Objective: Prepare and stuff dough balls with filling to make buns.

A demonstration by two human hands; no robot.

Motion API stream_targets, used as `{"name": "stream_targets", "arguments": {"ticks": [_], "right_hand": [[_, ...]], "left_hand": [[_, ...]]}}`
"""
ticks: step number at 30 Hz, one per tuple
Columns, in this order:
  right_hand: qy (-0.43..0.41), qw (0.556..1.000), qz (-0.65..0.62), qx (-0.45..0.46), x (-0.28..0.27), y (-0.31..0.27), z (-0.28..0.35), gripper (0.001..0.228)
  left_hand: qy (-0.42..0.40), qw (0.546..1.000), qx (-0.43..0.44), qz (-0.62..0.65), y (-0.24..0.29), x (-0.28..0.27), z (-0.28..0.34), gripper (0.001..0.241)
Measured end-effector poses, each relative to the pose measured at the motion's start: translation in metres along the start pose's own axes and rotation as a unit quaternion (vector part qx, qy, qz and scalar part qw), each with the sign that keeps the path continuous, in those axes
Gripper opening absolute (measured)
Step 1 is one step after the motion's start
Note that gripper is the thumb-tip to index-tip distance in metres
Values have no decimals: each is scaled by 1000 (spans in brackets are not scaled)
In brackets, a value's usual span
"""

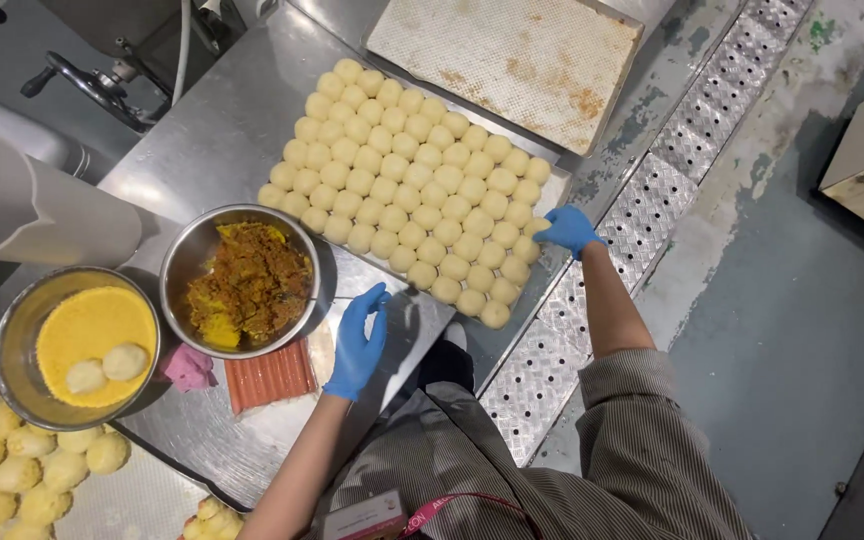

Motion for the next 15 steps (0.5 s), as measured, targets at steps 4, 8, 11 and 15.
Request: {"name": "stream_targets", "arguments": {"ticks": [4,8,11,15], "right_hand": [[87,968,-233,-41,-15,-19,36,47],[258,833,-452,-188,-88,-116,118,36],[161,871,-382,-264,-74,-276,184,39],[-188,851,-387,-301,42,-431,201,56]], "left_hand": [[45,992,-98,61,-22,1,3,39],[60,981,-134,126,-33,2,0,38],[33,977,-116,176,-21,-9,7,47],[78,974,-168,134,-49,-70,72,60]]}}
Point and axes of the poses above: each hand's wrist, its own z-axis away from the middle knuckle, its own x-axis out of the palm, y = z × x, the point moved 8 cm from there along -z, towards the middle knuckle, and after that the axes turned 4 degrees about z, right-handed, at the moved point
